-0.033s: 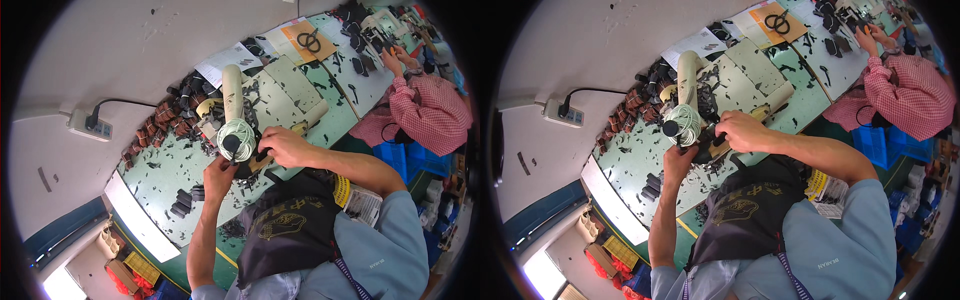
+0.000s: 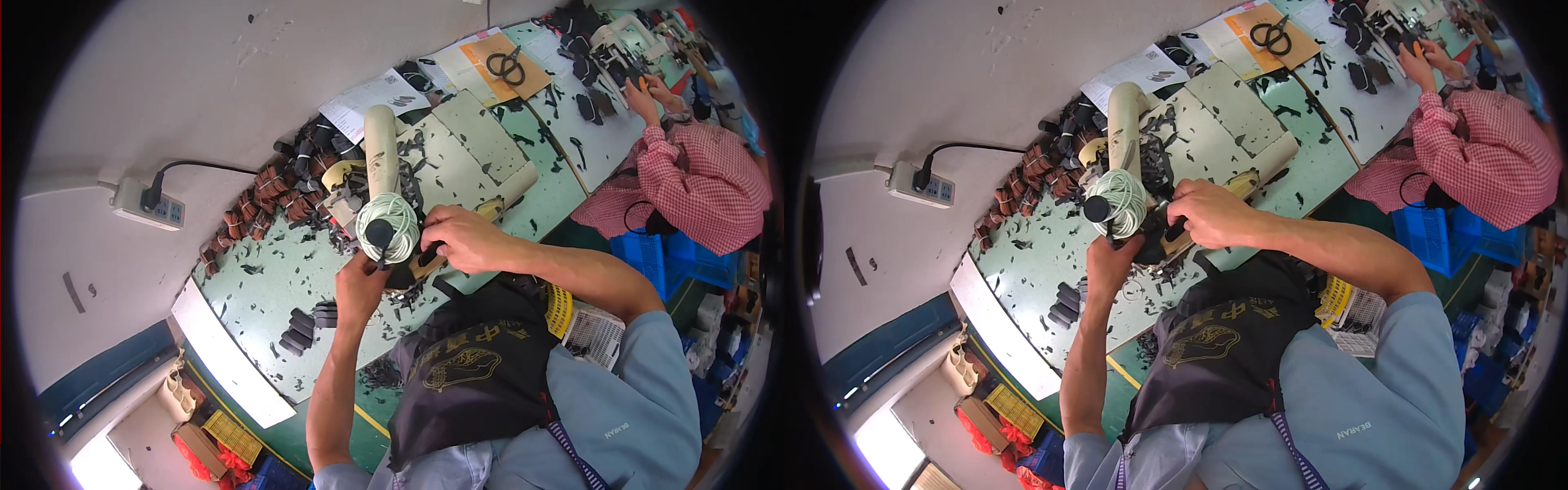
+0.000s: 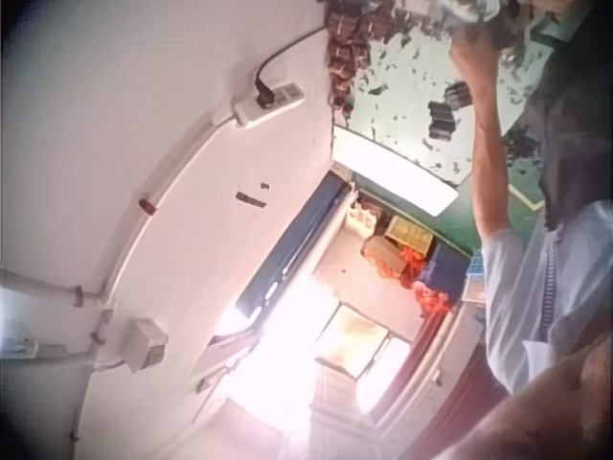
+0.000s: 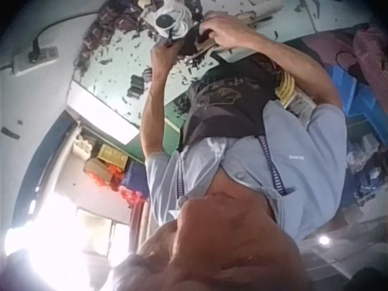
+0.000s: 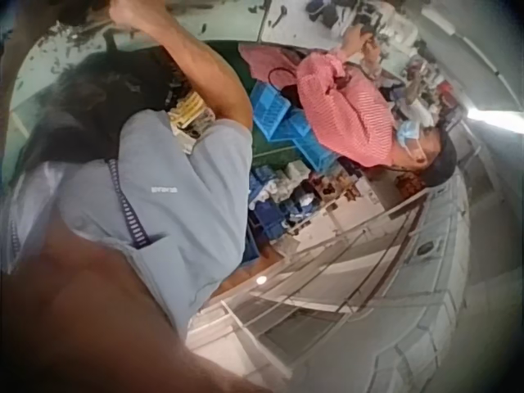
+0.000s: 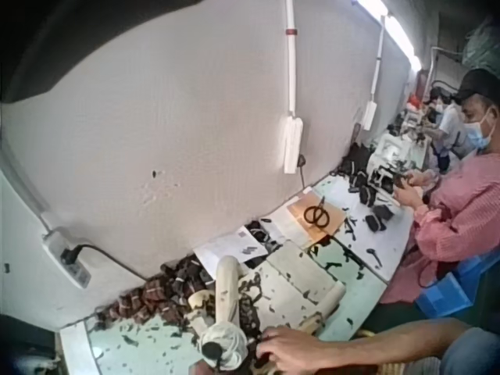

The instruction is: The person feeds leather pieces through a skiving machine by hand, unbinds and sorts a stack of leather pieces on the table, and feeds the pieces through the machine.

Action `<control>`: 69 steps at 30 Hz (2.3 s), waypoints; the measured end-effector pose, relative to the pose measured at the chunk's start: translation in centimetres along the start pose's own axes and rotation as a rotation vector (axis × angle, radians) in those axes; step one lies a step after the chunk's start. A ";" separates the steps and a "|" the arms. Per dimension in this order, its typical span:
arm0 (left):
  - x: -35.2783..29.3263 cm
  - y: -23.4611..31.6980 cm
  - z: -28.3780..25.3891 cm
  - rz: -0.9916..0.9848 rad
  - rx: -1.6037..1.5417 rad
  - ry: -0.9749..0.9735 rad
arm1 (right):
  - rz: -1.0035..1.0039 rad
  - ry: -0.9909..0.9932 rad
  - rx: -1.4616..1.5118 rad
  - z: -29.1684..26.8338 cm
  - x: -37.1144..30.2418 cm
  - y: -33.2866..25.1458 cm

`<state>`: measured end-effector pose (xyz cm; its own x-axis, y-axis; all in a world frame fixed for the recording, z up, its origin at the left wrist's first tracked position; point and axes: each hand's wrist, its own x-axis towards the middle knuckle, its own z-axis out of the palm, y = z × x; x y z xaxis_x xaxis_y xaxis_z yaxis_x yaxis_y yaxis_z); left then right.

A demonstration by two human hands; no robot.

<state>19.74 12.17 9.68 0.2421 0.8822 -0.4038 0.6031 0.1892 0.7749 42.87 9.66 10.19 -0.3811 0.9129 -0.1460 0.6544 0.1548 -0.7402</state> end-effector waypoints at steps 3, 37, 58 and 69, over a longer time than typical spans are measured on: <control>0.5 0.6 0.2 -0.017 0.065 -0.018 | -0.050 0.095 -0.099 1.1 0.6 -0.4; -0.4 0.8 -0.9 -0.142 -0.088 -0.087 | 0.195 -0.074 -0.151 -0.8 0.4 -2.2; 0.2 0.3 0.9 0.082 -0.001 0.091 | 0.064 -0.110 0.055 -1.0 0.5 -0.7; -0.8 0.5 0.9 -0.001 -0.051 0.093 | 0.217 -0.091 -0.021 -1.1 0.1 -0.9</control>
<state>20.55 11.16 10.00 0.1682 0.9177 -0.3599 0.5632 0.2102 0.7992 42.96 10.03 11.52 -0.2872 0.8879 -0.3594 0.7403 -0.0323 -0.6715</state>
